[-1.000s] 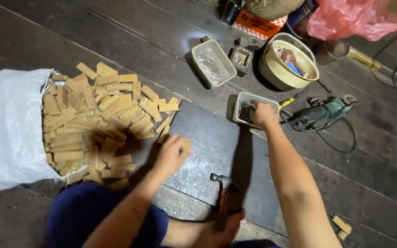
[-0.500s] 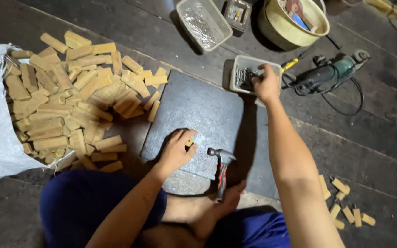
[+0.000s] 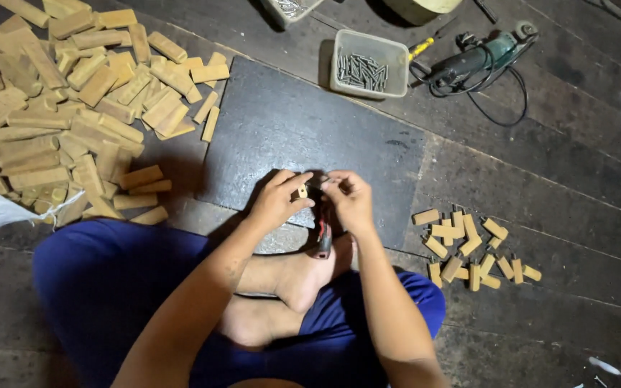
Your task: The person sits on the floor and repeatedly hammers nails into small wooden blocks. They pick up a block, place a nail, hammer it in, and set the finished piece aside. The process is repeated for multiple blocks.
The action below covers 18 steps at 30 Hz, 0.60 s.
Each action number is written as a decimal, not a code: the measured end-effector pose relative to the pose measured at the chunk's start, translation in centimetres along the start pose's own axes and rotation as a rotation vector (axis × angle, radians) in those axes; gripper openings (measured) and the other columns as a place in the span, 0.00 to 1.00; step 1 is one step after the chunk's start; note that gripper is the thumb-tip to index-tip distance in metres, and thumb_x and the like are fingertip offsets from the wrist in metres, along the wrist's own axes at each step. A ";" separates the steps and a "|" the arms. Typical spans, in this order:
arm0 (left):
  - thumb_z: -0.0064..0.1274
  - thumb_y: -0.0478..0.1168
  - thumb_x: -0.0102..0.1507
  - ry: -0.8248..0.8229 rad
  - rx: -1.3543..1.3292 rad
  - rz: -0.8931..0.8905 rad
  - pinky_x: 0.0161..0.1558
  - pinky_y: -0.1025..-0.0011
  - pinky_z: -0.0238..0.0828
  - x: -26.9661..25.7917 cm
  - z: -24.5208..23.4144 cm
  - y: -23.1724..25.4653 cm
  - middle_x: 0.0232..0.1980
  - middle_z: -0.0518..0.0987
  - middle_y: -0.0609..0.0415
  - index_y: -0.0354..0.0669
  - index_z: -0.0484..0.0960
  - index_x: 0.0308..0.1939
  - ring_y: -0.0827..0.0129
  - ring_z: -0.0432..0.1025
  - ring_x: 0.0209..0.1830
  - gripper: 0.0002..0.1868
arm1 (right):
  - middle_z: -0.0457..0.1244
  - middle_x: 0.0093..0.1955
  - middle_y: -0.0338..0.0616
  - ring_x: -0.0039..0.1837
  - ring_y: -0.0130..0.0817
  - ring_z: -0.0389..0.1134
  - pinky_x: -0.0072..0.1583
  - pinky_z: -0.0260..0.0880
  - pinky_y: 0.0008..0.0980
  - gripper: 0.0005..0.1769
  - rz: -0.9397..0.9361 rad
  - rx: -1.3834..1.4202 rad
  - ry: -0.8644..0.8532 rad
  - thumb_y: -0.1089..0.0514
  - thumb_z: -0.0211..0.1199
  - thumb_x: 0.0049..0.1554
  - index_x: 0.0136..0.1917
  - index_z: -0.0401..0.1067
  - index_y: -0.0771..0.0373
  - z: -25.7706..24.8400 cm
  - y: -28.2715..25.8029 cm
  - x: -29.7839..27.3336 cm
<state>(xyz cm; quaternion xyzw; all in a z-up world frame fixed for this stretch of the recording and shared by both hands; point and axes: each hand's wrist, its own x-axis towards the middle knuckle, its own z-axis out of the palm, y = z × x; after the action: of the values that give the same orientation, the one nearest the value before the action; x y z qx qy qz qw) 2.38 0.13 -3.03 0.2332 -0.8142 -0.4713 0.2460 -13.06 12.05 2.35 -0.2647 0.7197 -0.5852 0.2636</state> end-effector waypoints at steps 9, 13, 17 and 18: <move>0.69 0.42 0.54 -0.058 -0.016 -0.017 0.46 0.61 0.78 0.3 1.0 0.4 0.47 0.82 0.53 0.54 0.86 0.55 0.55 0.78 0.46 0.24 | 0.70 0.36 0.42 0.39 0.23 0.68 0.41 0.72 0.25 0.10 0.014 -0.055 -0.010 0.68 0.75 0.51 0.48 0.82 0.64 1.3 1.3 -1.5; 0.68 0.43 0.54 -0.101 -0.015 -0.062 0.47 0.61 0.78 0.5 1.0 -0.1 0.47 0.83 0.55 0.54 0.86 0.53 0.56 0.78 0.47 0.23 | 0.70 0.36 0.47 0.38 0.27 0.70 0.42 0.73 0.27 0.11 0.003 0.018 0.004 0.68 0.77 0.51 0.48 0.80 0.67 1.7 1.2 -1.2; 0.65 0.43 0.54 -0.132 0.074 -0.076 0.45 0.59 0.77 0.4 0.7 0.0 0.43 0.79 0.55 0.56 0.87 0.50 0.56 0.77 0.44 0.19 | 0.71 0.37 0.47 0.42 0.28 0.69 0.45 0.71 0.30 0.08 -0.065 -0.118 -0.059 0.68 0.76 0.51 0.45 0.80 0.67 1.7 0.0 -1.6; 0.65 0.43 0.54 -0.127 0.075 -0.078 0.45 0.59 0.77 0.9 0.6 -0.3 0.43 0.79 0.55 0.56 0.87 0.50 0.56 0.77 0.44 0.19 | 0.71 0.37 0.47 0.42 0.28 0.69 0.45 0.71 0.30 0.08 -0.067 -0.118 -0.064 0.68 0.76 0.51 0.45 0.80 0.67 1.9 -1.0 -1.3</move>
<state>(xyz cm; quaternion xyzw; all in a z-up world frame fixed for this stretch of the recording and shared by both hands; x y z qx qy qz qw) 1.38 -0.16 -3.34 0.2433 -0.8357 -0.4634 0.1663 -10.68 11.44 3.10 -0.3224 0.7348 -0.5417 0.2505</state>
